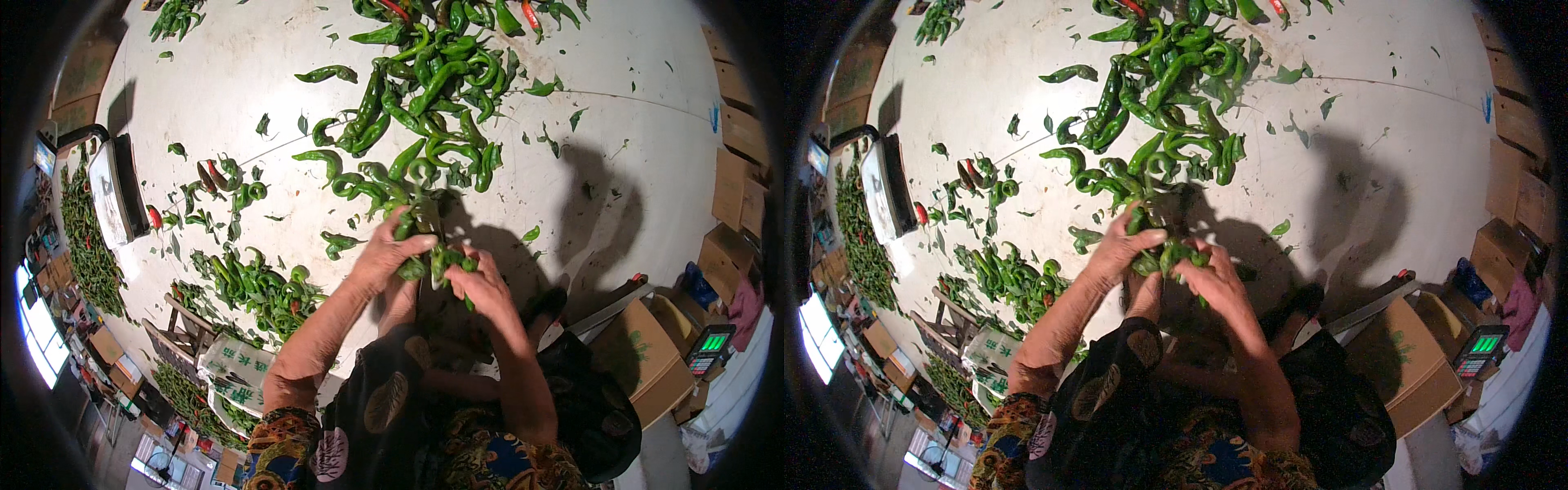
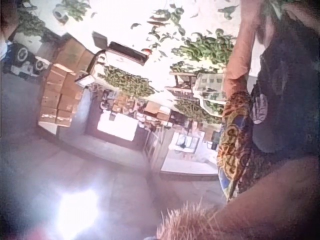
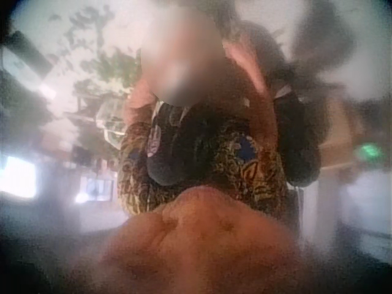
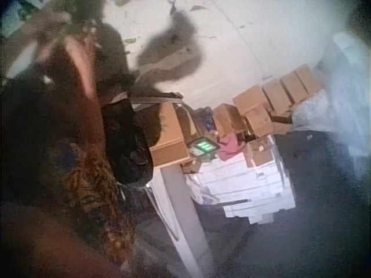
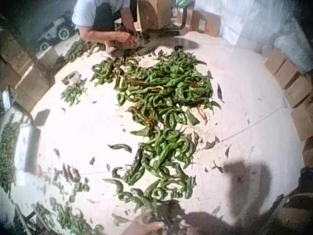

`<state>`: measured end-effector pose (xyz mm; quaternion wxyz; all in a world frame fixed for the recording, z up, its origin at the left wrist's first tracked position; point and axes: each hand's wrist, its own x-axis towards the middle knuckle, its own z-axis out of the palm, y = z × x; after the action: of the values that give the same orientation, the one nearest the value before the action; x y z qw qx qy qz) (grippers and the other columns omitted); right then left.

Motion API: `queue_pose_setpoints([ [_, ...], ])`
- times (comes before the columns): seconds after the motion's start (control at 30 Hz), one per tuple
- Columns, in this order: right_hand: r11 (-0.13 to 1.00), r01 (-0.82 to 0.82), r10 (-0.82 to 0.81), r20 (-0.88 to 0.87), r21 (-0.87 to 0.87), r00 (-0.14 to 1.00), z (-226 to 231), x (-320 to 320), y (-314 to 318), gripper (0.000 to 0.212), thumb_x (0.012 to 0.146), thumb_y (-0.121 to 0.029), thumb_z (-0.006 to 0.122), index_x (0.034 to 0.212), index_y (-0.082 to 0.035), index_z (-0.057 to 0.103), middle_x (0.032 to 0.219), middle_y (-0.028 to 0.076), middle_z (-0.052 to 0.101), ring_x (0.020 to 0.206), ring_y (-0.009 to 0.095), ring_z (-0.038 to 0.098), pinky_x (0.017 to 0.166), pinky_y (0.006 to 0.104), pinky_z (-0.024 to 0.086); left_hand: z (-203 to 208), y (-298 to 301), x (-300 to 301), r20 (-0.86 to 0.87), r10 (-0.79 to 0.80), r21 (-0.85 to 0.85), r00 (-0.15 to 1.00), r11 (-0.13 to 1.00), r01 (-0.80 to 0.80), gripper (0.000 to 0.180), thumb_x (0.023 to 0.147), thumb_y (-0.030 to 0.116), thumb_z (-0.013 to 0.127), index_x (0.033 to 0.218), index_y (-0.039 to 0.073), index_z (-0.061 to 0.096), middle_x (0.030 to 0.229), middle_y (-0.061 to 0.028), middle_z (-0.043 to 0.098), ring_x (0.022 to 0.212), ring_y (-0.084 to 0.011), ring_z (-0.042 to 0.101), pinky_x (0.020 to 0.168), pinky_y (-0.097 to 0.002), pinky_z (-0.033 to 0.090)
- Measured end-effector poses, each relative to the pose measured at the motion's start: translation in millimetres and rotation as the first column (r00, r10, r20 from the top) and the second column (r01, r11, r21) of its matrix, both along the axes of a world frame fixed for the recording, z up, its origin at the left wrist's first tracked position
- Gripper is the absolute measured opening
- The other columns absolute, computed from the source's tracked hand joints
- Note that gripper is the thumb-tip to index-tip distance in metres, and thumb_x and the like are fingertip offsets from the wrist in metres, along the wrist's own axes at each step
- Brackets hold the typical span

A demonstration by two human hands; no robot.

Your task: The person sorts green peppers from a pile on the floor and places them into cardboard boxes, repeating the action for several boxes.

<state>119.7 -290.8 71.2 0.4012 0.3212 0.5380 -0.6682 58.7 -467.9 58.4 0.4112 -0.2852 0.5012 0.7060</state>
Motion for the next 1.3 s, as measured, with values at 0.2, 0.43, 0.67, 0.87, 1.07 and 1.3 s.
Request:
queue_pose_setpoints([
  [0.2,0.994,0.046,-0.052,-0.051,-0.098,0.997,4.5,18.6,6.2,0.011,0.09,-0.015,0.062,0.097,-0.007,0.064,0.064,-0.003,0.053,0.054,0.005,0.046,0.049,0.0225,0.036,-2.3,2.0,3.6,0.043,-0.06,0.24,0.997,0.97,0.048,0.049,0.078,0.003,0.071,0.124,0.003,0.054,0.101,-0.0048,0.064,0.092,-0.0164,0.061,0.084,-0.03,0.05],
  [0.43,0.954,0.287,-0.298,-0.166,-0.087,0.94,-12.0,35.6,14.9,0.028,0.082,-0.005,0.067,0.109,-0.006,0.06,0.082,0.0,0.06,0.064,0.009,0.052,0.06,0.0243,0.044,18.2,-85.5,-4.2,0.149,0.222,-0.047,0.963,0.975,-0.217,0.046,0.08,0.007,0.067,0.123,0.003,0.051,0.104,-0.009,0.063,0.091,-0.0213,0.061,0.08,-0.0338,0.052],
  [0.67,0.942,0.259,-0.294,-0.149,-0.213,0.944,-24.1,43.8,6.7,0.02,0.081,-0.005,0.07,0.099,-0.004,0.06,0.08,0.002,0.061,0.066,0.011,0.055,0.062,0.0258,0.046,126.4,-466.9,-49.0,-0.658,0.266,-0.326,0.704,0.742,-0.585,0.04,0.088,0.031,0.065,0.113,0.001,0.057,0.103,-0.0118,0.062,0.093,-0.0206,0.06,0.085,-0.0307,0.048],
  [0.87,0.937,0.333,-0.339,-0.051,-0.104,0.939,-17.9,38.4,-12.5,0.025,0.081,-0.019,0.066,0.102,-0.005,0.067,0.086,0.002,0.064,0.079,0.011,0.059,0.074,0.0268,0.045,52.7,-270.4,-69.3,-0.542,-0.047,-0.599,0.839,0.722,-0.346,0.036,0.09,0.021,0.056,0.122,0.004,0.055,0.108,-0.0078,0.063,0.095,-0.0154,0.059,0.083,-0.0277,0.047],
  [1.07,0.971,0.239,-0.226,-0.272,0.015,0.936,-3.2,48.9,11.9,0.025,0.088,-0.018,0.059,0.107,-0.002,0.067,0.106,0.006,0.067,0.103,0.016,0.058,0.092,0.031,0.043,-24.9,7.5,-94.6,-0.605,-0.772,-0.793,0.197,0.606,-0.061,0.055,0.074,-0.005,0.063,0.126,0.013,0.057,0.09,-0.0146,0.053,0.086,-0.0323,0.054,0.074,-0.038,0.046],
  [1.3,0.973,0.227,-0.206,-0.31,0.034,0.928,-1.6,50.7,27.2,0.029,0.091,-0.014,0.057,0.117,-0.002,0.061,0.109,0.007,0.066,0.102,0.017,0.059,0.094,0.0317,0.042,-33.7,52.2,-104.5,-0.63,-0.773,-0.773,0.073,0.615,-0.158,0.04,0.069,0.002,0.067,0.108,0.01,0.065,0.091,-0.0117,0.055,0.088,-0.0318,0.054,0.074,-0.039,0.045],
])
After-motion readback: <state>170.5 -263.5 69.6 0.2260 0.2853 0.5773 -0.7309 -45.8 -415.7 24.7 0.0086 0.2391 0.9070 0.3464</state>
